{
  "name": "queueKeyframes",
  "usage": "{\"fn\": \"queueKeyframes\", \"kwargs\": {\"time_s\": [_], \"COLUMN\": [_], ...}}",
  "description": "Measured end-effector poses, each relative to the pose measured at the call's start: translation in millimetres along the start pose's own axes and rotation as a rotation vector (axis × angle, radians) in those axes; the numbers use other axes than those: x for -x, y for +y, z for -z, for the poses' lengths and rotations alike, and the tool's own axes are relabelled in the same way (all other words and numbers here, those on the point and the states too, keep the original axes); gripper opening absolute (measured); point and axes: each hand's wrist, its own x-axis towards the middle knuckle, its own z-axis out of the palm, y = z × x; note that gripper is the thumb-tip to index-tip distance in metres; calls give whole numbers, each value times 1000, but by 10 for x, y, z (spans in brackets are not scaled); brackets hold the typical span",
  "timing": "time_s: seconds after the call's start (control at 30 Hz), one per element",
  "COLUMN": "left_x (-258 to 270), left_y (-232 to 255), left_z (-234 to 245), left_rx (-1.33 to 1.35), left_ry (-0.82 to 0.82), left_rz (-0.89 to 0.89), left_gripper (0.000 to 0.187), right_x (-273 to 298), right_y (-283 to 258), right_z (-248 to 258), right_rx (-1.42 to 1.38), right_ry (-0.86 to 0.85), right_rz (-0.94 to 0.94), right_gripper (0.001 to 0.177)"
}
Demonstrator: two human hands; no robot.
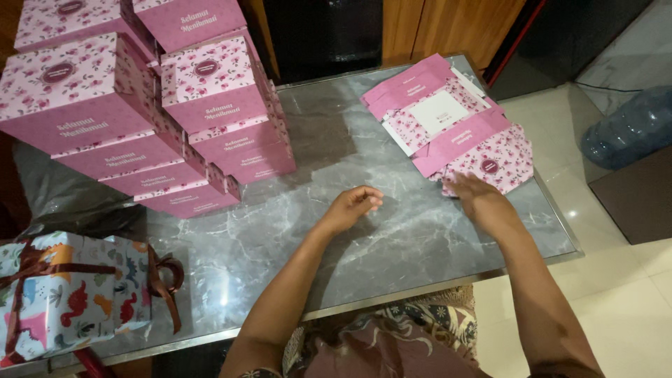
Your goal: The person assembles flat pink floral-patterned cardboard boxes by folding the sides and tucking the flaps to form small gift boxes. They repeatedly pick up flat pieces, fold them into cubes, and stack the completed boxes on a glass table.
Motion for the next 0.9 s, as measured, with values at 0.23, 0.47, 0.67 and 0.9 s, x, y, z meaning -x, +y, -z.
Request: {"fn": "queueKeyframes", "kwargs": {"time_s": [0.23,0.47,0.67,0.9], "left_x": [5,46,104,126], "left_y": [88,95,110,91], "left_z": [-103,-108,-113,-126], "left_rx": [-80,-61,-65,-18], "left_ry": [12,6,16,3], "left_rz": [-15,-52,-27,-44], "left_gripper": [31,31,31,29], "right_x": [-54,-82,-75,-115], "right_y": [-52,-160,-183,-28], "right_z": [52,153,129,241], "right_rx": [12,-154,-351,-588], "right_ry": [-61,475,443,820], "right_rz": [-350,-167,-256,-314], "right_gripper": [36,22,24,11]}}
